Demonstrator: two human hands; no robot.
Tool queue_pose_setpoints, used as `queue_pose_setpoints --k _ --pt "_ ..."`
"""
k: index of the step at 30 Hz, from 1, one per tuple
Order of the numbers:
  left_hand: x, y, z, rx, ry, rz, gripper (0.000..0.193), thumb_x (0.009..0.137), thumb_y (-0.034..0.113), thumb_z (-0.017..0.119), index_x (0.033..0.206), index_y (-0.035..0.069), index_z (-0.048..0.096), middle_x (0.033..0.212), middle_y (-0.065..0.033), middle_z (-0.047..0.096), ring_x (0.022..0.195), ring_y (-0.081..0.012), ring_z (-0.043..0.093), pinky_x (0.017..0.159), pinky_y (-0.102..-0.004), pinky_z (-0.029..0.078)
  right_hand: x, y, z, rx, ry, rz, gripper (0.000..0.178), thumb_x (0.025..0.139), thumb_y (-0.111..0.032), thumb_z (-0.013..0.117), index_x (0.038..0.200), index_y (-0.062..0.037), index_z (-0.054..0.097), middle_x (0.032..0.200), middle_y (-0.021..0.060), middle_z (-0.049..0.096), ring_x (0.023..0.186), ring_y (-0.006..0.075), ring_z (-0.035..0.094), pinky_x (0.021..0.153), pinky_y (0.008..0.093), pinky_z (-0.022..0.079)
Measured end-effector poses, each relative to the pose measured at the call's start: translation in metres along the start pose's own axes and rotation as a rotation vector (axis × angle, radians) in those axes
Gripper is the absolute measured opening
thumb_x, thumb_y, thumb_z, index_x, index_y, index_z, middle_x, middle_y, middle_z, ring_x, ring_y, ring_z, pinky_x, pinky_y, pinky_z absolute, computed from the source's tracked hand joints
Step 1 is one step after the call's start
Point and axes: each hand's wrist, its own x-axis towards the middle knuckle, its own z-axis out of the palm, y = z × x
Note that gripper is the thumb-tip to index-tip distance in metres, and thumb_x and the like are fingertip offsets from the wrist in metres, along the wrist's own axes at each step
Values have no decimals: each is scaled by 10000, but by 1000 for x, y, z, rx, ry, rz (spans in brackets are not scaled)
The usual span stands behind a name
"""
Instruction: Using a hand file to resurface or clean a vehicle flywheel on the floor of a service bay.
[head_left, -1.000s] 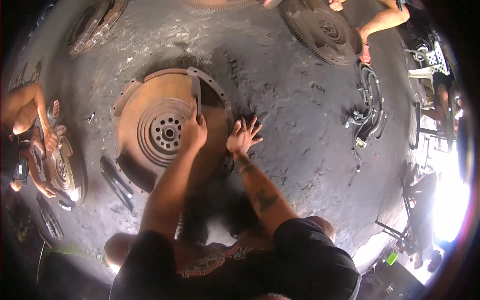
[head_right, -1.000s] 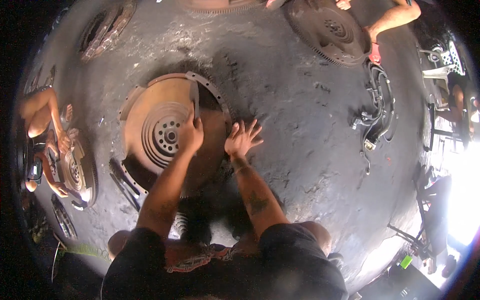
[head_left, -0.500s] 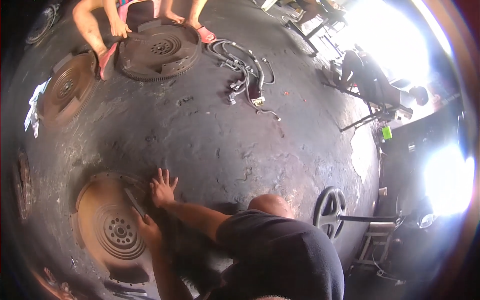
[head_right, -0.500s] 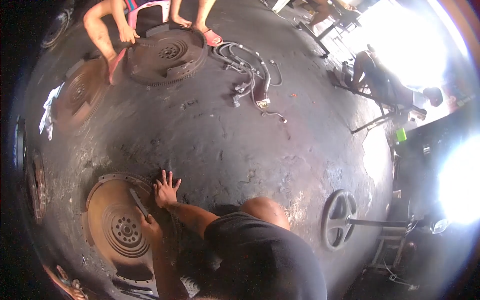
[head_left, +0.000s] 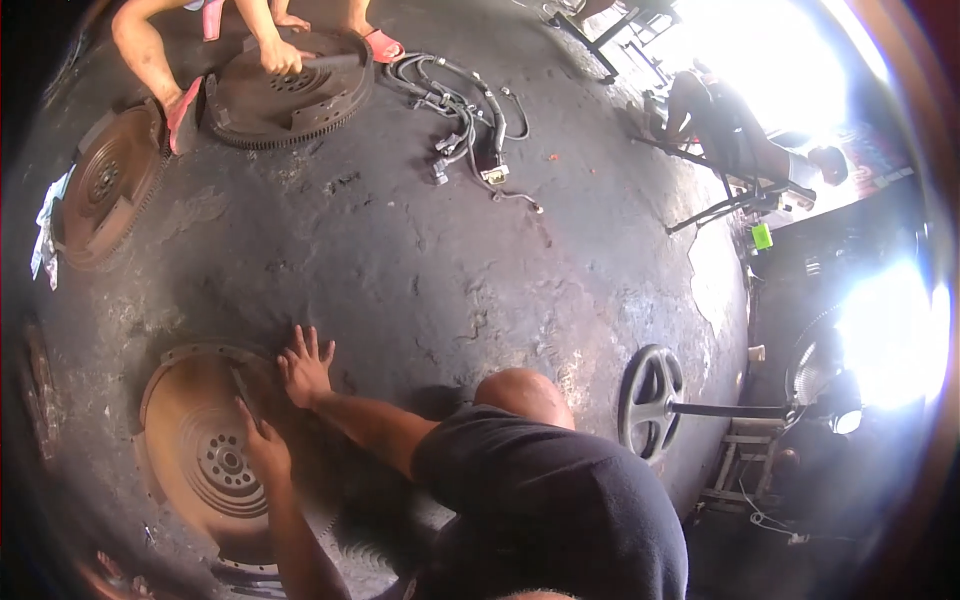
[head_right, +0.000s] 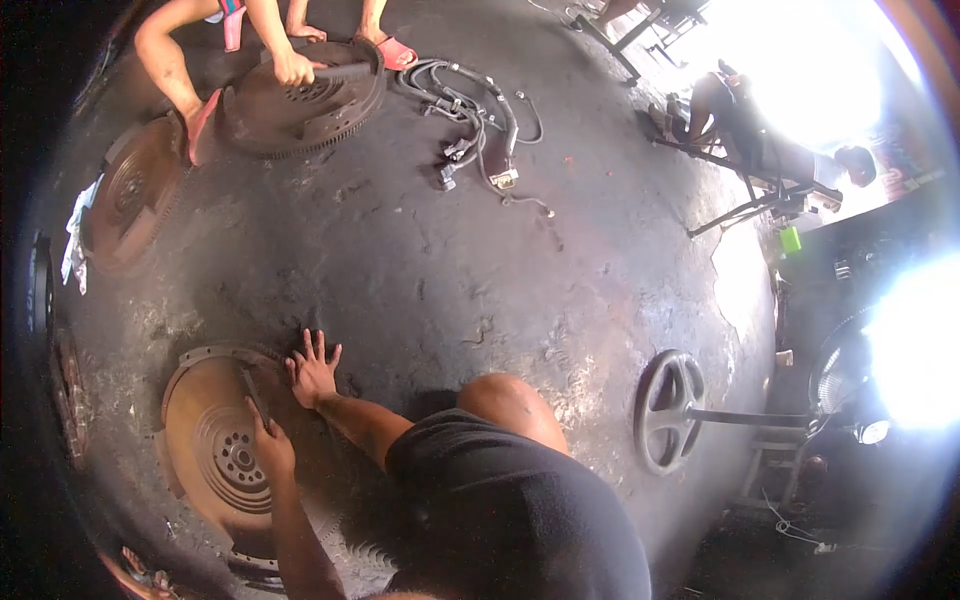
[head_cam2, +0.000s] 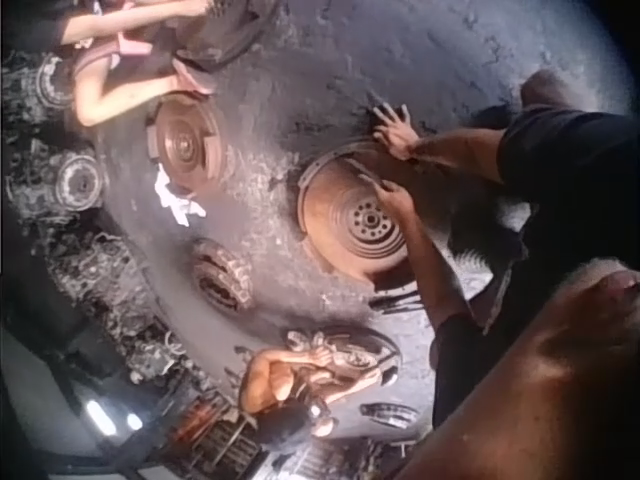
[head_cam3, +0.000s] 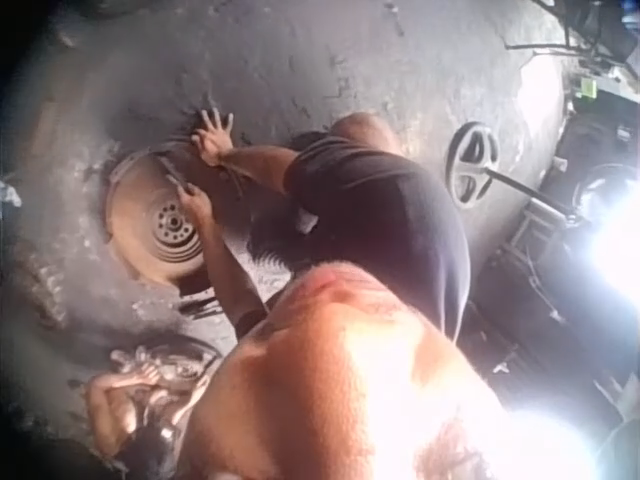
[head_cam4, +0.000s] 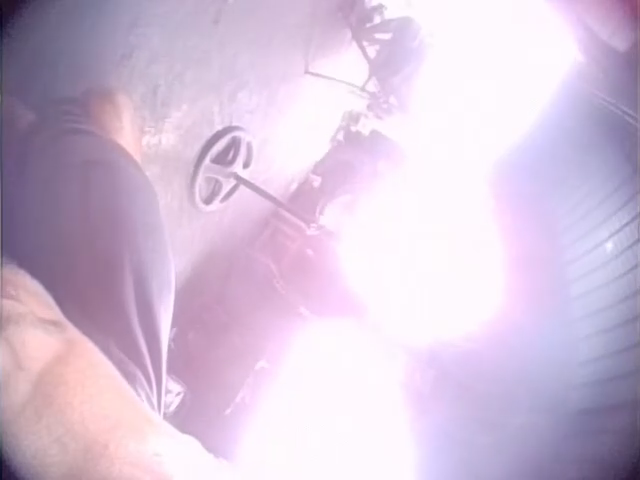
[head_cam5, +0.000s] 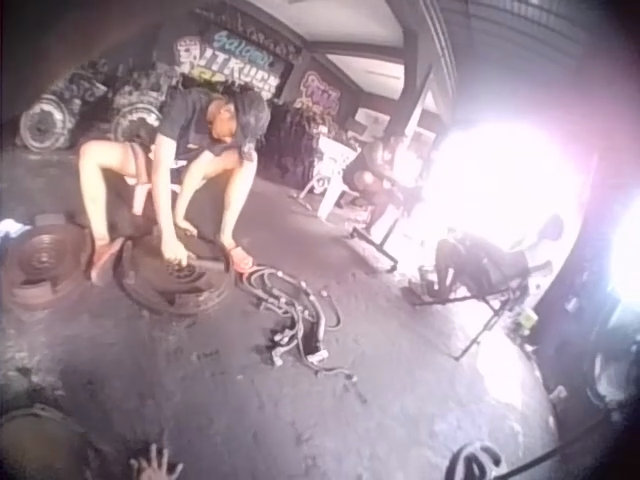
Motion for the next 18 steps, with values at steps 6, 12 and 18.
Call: queue_pose_setpoints --k 6,12,18 --pt "-19 18 -33 320 -163 -6 657 982 79 475 1563 232 210 1461 -208 455 1266 -402 514 991 -470 465 -6 -1 -5 24 -53 13 532 1047 -430 268 1312 -73 560 1632 167 89 1504 391 16 1136 690 -2" --pt "-7 -56 -30 445 -55 293 693 958 116 523 1551 319 227 1125 -259 635 928 -445 648 787 -520 509 -7 4 -5 2 -5 53 626 1045 -485 230 1440 -39 421 1627 202 55 1504 389 21 1136 690 15" --pt "-7 2 -45 584 -218 236 672 962 141 521 1534 368 253 1047 -284 656 911 -454 645 785 -529 508 -56 43 -7 -45 -39 10 640 1038 -492 266 1513 -64 295 1627 189 54 1515 324 34 1162 649 24"
